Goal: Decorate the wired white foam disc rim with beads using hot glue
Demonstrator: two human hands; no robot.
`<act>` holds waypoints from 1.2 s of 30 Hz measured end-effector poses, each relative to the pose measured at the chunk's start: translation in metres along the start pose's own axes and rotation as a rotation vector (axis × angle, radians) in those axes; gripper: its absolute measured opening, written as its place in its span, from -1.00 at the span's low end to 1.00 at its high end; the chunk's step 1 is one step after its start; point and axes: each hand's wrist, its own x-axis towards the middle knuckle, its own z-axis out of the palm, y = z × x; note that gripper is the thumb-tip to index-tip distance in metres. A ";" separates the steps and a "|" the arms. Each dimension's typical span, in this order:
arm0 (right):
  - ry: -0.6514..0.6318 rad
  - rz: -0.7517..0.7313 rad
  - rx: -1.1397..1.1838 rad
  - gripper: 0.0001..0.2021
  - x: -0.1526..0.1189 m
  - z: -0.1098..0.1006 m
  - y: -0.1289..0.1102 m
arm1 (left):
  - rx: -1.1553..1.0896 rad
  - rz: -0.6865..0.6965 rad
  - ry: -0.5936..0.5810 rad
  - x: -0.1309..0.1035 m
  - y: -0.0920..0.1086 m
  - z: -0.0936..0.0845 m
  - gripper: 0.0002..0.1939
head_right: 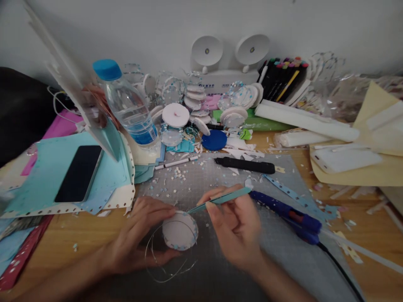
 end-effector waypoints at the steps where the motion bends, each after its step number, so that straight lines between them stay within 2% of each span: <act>1: -0.005 0.008 -0.002 -0.93 0.000 0.000 0.000 | 0.004 0.009 0.011 0.000 0.000 0.000 -0.31; 6: -0.027 0.050 0.028 -0.91 0.000 0.001 -0.002 | 0.021 0.075 0.104 0.002 -0.001 0.003 -0.37; 9: -0.031 0.041 0.040 -0.90 0.001 0.001 -0.002 | 0.035 0.090 0.115 0.002 0.000 0.004 -0.37; 18: -0.053 0.012 0.049 -0.85 -0.002 0.002 -0.002 | 0.055 0.081 0.079 0.000 0.000 0.001 -0.35; 36: -0.085 -0.044 0.073 -0.80 -0.004 -0.002 0.000 | 0.108 0.118 0.085 -0.002 0.001 0.002 -0.41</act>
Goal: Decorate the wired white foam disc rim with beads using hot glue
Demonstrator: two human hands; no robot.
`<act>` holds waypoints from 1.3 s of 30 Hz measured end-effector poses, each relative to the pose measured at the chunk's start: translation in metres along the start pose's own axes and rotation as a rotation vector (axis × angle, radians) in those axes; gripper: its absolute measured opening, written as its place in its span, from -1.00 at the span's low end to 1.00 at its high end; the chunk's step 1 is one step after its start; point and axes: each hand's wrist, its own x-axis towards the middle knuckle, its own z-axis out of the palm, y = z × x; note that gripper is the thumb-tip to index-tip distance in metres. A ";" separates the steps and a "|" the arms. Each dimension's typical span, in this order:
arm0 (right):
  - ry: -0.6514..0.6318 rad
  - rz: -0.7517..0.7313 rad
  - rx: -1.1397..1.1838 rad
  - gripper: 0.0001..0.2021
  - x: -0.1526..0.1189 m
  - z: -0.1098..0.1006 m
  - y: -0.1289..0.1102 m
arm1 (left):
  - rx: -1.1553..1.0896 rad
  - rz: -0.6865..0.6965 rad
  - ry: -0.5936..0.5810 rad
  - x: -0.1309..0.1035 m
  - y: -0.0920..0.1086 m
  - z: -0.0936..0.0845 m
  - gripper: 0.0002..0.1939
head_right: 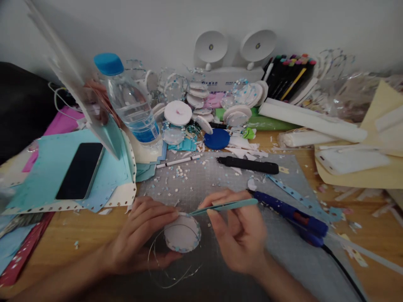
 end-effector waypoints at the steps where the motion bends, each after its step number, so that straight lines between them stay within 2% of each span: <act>1: -0.011 -0.005 -0.002 -0.80 0.000 0.000 0.000 | 0.005 0.000 -0.001 0.000 0.000 0.000 -0.41; 7: -0.071 -0.079 -0.046 -0.75 0.000 -0.002 0.001 | 0.021 0.017 -0.010 -0.002 -0.001 0.001 -0.40; 13: -0.089 -0.085 -0.060 -0.72 0.000 -0.003 0.001 | 0.027 0.018 0.009 -0.001 0.000 0.002 -0.40; 22: 0.010 0.063 -0.006 -0.83 0.005 0.000 -0.003 | 0.024 0.046 0.033 -0.001 0.000 0.000 -0.39; 32: -0.034 0.135 -0.011 -0.89 0.007 0.000 -0.003 | 0.028 0.059 0.015 -0.003 0.000 -0.001 -0.38; 39: -0.018 0.247 -0.019 -0.95 0.007 -0.001 -0.002 | 0.023 0.070 0.014 -0.006 -0.001 0.002 -0.39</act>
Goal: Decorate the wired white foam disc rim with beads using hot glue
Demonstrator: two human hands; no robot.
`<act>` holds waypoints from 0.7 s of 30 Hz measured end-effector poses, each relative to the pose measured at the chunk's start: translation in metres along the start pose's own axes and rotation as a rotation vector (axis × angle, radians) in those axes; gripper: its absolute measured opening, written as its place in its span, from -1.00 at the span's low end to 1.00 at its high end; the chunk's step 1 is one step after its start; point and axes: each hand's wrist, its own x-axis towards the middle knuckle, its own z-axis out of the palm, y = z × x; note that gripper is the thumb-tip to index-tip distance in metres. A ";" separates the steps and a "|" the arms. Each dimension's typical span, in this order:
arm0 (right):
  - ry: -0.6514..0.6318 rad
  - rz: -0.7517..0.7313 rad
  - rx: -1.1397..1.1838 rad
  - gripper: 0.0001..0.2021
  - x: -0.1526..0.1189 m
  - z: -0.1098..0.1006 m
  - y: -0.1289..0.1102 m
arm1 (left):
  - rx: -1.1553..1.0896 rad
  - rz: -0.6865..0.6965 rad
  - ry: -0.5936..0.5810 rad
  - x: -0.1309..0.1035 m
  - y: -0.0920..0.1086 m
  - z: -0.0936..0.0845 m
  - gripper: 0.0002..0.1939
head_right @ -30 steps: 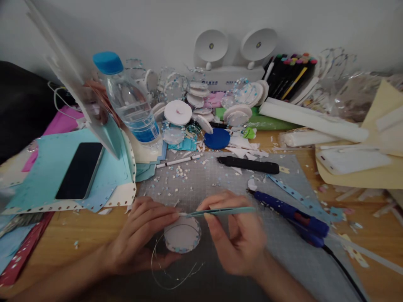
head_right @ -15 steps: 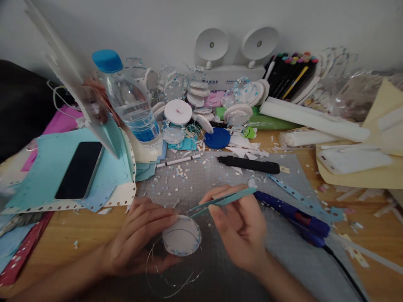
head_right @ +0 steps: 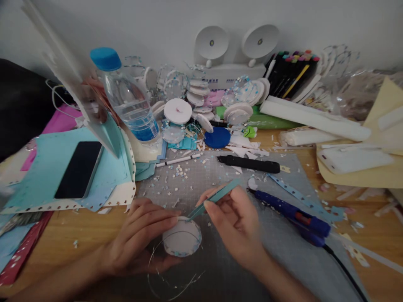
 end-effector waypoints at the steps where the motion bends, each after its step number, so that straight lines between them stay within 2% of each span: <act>1: -0.001 0.018 0.023 -0.96 0.000 0.000 0.002 | 0.003 0.006 0.003 0.001 0.000 0.000 -0.39; 7: 0.005 0.131 0.144 -0.97 0.000 0.001 0.013 | 0.020 0.012 0.007 0.003 0.001 -0.001 -0.42; 13: -0.030 0.160 0.185 -0.96 0.002 0.001 0.014 | 0.011 0.036 0.000 0.003 0.001 0.000 -0.41; 17: -0.031 0.097 0.129 -0.98 0.001 0.001 0.008 | -0.025 0.010 -0.007 0.003 0.001 -0.001 -0.40; 21: -0.017 -0.045 0.047 -0.94 0.000 0.003 -0.001 | -0.058 -0.001 -0.007 0.003 0.001 -0.002 -0.35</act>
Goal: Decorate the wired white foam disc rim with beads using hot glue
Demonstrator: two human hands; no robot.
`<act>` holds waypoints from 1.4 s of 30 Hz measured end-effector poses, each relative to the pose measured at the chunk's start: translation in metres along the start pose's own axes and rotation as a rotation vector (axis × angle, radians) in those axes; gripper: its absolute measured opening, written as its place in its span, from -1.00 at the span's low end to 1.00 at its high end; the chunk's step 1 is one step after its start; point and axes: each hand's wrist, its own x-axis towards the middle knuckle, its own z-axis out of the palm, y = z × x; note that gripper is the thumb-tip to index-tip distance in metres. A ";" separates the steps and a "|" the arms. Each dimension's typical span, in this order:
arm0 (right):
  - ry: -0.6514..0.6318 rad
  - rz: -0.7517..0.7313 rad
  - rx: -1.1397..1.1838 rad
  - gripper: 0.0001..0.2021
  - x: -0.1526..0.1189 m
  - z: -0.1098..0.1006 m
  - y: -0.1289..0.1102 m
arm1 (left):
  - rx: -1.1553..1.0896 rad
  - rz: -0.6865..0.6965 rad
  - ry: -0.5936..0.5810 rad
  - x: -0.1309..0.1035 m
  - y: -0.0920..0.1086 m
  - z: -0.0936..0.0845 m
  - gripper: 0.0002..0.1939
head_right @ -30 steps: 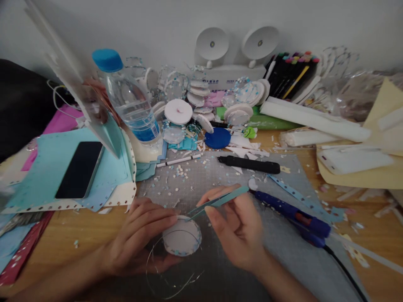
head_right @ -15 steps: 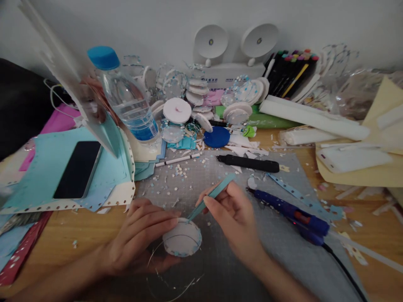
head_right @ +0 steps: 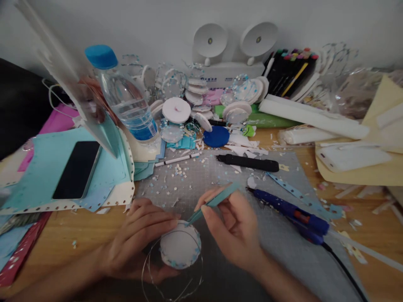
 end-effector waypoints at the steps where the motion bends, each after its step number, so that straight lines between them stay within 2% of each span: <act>1: 0.003 -0.025 -0.005 -0.93 0.000 0.000 -0.001 | -0.005 0.003 -0.002 0.000 0.000 0.000 -0.34; 3: 0.001 -0.021 0.010 -0.93 -0.001 0.000 0.001 | -0.011 0.003 0.003 0.001 0.000 -0.001 -0.34; 8: 0.052 0.140 0.199 -0.99 0.001 -0.005 0.010 | -0.035 -0.004 0.028 0.002 0.000 0.000 -0.35; 15: 0.384 0.210 0.298 -0.95 0.010 -0.005 0.015 | -0.054 -0.011 0.009 0.002 -0.001 -0.001 -0.28; 18: 0.449 0.208 0.272 -0.89 0.012 -0.004 0.016 | -0.056 -0.002 0.005 0.003 -0.001 -0.003 -0.28; 21: 0.404 0.193 0.188 -0.90 0.012 -0.005 0.019 | -0.063 0.031 -0.024 0.003 -0.001 -0.003 -0.29; 24: 0.329 0.188 0.173 -0.89 0.010 -0.005 0.024 | -0.060 0.053 -0.104 0.004 -0.003 -0.001 -0.34; 30: 0.142 0.185 0.203 -0.89 0.004 -0.006 0.030 | -0.097 -0.104 -0.418 0.006 -0.010 0.004 -0.37; 33: 0.055 0.152 0.170 -0.83 0.000 -0.007 0.030 | -0.098 -0.133 -0.488 0.007 -0.012 0.003 -0.34; 36: -0.004 0.121 0.174 -0.79 -0.002 -0.008 0.029 | -0.134 -0.146 -0.470 0.009 -0.014 -0.001 -0.23; 38: -0.023 0.106 0.182 -0.78 -0.001 -0.009 0.028 | -0.205 -0.178 -0.401 0.010 -0.015 -0.005 -0.17; 40: -0.041 0.097 0.180 -0.79 0.000 -0.009 0.027 | -0.335 -0.257 -0.283 0.010 -0.015 -0.010 -0.24; 42: -0.079 0.082 0.179 -0.80 0.002 -0.009 0.025 | -0.526 -0.399 -0.130 0.009 -0.015 -0.014 -0.45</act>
